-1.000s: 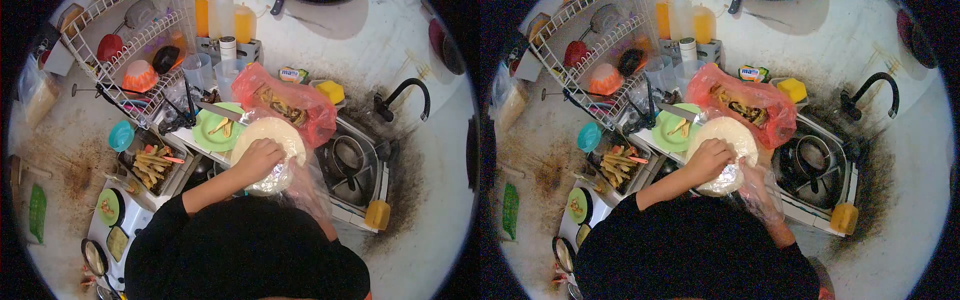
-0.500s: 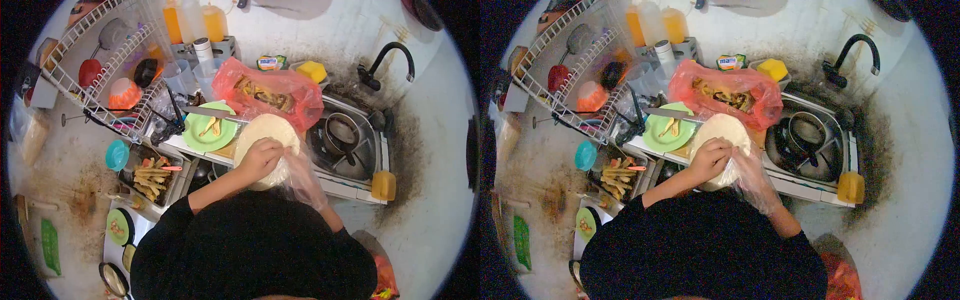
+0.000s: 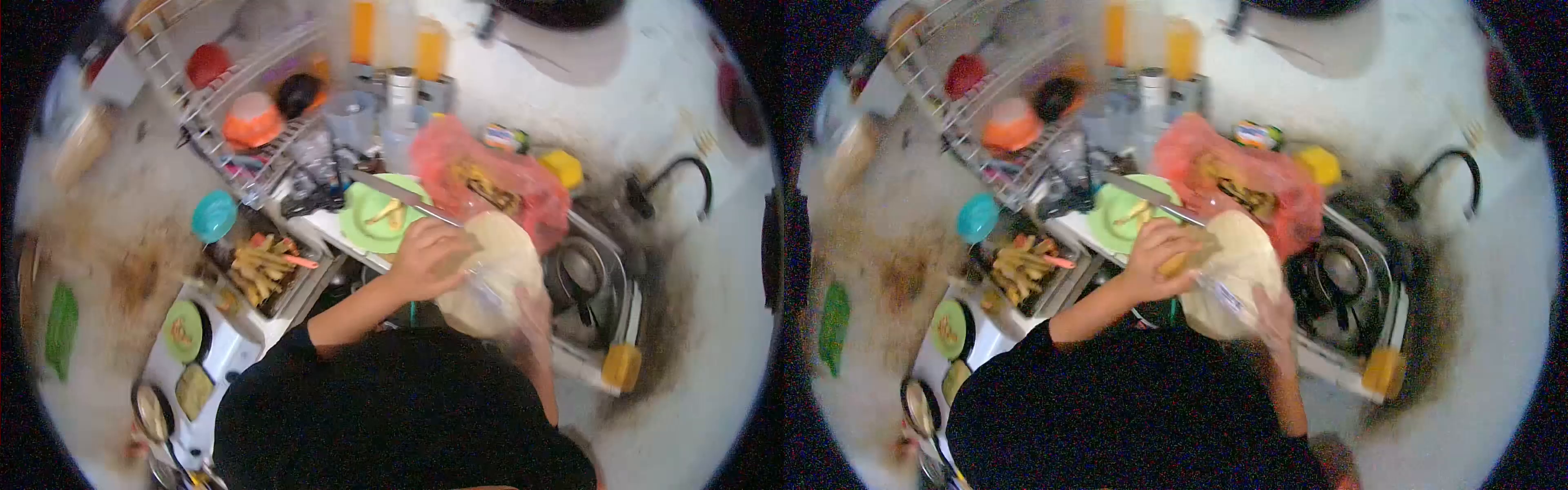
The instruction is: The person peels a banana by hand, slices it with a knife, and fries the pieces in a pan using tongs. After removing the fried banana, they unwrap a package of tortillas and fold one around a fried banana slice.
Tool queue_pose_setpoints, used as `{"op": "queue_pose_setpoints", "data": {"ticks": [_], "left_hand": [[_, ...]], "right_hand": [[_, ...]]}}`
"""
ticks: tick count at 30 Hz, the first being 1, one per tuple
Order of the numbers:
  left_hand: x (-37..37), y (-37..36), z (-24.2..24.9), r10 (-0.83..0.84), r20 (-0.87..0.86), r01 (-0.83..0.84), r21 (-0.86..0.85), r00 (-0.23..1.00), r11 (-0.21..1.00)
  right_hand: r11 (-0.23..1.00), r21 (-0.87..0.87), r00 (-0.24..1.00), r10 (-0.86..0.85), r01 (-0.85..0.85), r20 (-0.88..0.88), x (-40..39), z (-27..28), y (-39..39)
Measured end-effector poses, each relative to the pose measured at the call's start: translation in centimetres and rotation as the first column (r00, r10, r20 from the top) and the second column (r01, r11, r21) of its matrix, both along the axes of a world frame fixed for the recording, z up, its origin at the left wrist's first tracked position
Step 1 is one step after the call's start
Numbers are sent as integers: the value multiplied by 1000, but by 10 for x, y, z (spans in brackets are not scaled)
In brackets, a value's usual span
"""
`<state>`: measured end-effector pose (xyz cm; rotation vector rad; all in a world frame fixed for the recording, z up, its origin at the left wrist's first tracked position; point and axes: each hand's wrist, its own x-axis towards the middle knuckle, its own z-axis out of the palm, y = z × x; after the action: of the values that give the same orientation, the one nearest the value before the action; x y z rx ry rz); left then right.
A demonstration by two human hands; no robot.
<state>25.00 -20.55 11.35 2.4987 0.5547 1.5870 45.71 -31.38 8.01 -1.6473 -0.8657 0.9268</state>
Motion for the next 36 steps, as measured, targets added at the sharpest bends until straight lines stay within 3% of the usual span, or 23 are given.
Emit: {"op": "queue_pose_setpoints", "data": {"ticks": [1,2,3,5,6,7,9,10,13,14,17,21,23,27,31,33,34,35,36], "left_hand": [[-6,-4,6,116,-23,-116,6,993,993],[-8,-4,-1,184,85,-175,-106,979,979],[-8,2,-15,266,192,-224,-215,945,951],[-22,5,-25,283,306,-130,-437,909,890],[-32,4,-26,206,336,10,-542,919,840],[-42,2,-29,125,386,159,-625,914,764],[-58,-9,-43,162,296,174,-838,941,517],[-64,-26,-29,322,234,12,-825,918,565],[-81,-57,-33,431,200,-148,-747,880,649],[-84,-66,-38,441,206,-209,-660,874,722],[-95,-105,-25,574,135,-424,-544,808,724],[-103,-149,-16,785,166,-674,-427,597,603],[-106,-166,-17,867,158,-833,-239,473,498],[-111,-192,-11,926,113,-932,-6,359,362],[-116,-201,-15,947,-4,-947,-17,321,321],[-130,-199,-21,808,-93,-777,-356,582,519],[-130,-191,-19,673,61,-537,-551,738,639],[-126,-183,-19,521,242,-236,-685,819,690],[-124,-177,-18,377,433,90,-745,819,661]], "right_hand": [[994,75,995,83,-79,-61,-3,10,0],[976,147,977,178,-160,-120,-5,12,-4],[955,165,966,255,-246,-33,-7,11,-1],[893,197,913,383,-405,144,-9,10,5],[870,155,868,420,-468,263,-6,3,8],[849,175,855,450,-499,257,-15,2,17],[817,206,837,493,-539,236,-32,9,27],[764,-6,699,593,-645,400,-33,19,38],[503,6,481,822,-864,305,-39,23,52],[472,37,468,855,-881,225,-58,31,48],[393,-179,324,890,-902,320,-81,45,46],[303,-113,272,934,-946,231,-100,36,43],[246,-26,241,961,-969,136,-105,32,39],[137,33,140,979,-990,146,-112,27,31],[115,-40,109,985,-993,132,-108,16,30],[139,-45,133,986,-989,103,-106,18,29],[163,-17,162,985,-986,61,-109,22,25],[188,12,189,982,-982,20,-110,25,24],[176,24,177,983,-984,54,-109,21,26]]}}
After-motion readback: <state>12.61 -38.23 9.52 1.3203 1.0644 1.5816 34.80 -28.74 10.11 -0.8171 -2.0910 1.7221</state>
